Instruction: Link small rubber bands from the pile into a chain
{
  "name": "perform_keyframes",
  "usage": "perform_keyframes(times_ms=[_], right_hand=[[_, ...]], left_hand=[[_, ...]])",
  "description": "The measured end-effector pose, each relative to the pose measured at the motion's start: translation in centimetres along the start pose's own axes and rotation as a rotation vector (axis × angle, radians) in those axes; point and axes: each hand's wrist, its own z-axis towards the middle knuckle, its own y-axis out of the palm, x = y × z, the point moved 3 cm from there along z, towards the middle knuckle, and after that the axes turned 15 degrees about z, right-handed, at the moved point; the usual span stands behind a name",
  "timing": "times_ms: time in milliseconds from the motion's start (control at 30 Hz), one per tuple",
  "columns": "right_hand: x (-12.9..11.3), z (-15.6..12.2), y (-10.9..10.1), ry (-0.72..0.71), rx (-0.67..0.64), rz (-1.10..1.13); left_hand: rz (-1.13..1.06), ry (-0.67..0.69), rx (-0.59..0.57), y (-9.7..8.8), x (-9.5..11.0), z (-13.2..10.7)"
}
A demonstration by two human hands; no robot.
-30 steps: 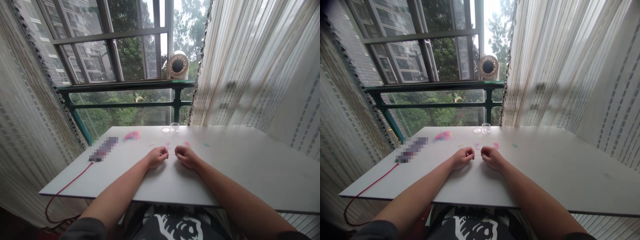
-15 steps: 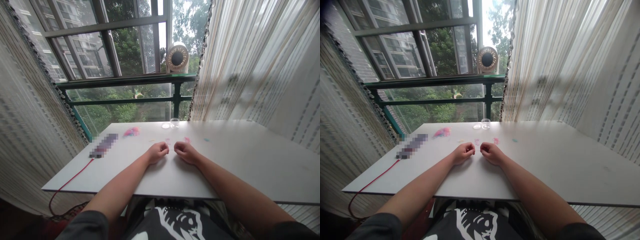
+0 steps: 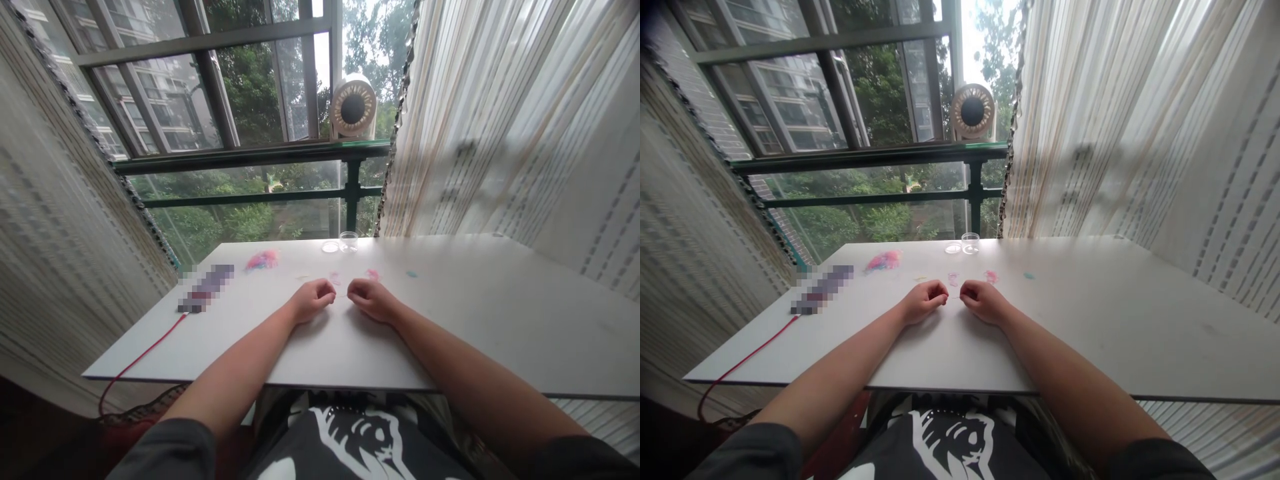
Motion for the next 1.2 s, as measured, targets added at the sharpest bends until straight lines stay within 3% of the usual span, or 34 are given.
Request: perform_keyframes(times_ms=[133,267,400,567,767,1033,1200], right_hand=[[0.8,0.2,-1.1,0.04,0.041,-0.134],[2.1,0.4,-3.4,0.13,0.178,-0.309],[3.4,0.4,-5.4,0.245,0.288,-0.463],[4.2,0.4,-6.1,0.327,0.342,-0.552],[4.5,0.4,-6.2,0.363,0.372,-0.553],[5.1,0.2,-7.3,0.348,0.473,-0.389],[5.6,0.2,-8.1,0.326,0.579,-0.236]], left_hand=[[-0.021,-0.037,0.037,-0.6,-0.8,0.0],[-0.055,-0.063,0.106,-1.2,-1.6,0.1],[-0.073,-0.066,0.105,-1.3,-1.9,0.2],[-0.083,-0.078,0.101,-1.3,-1.6,0.1],[-0.094,-0.069,0.092,-1.3,-1.8,0.2],[-0.076,-0.08,0.12,-1.8,-1.6,0.0],[-0.015,-0.138,0.253,-3.6,-3.4,0.2]])
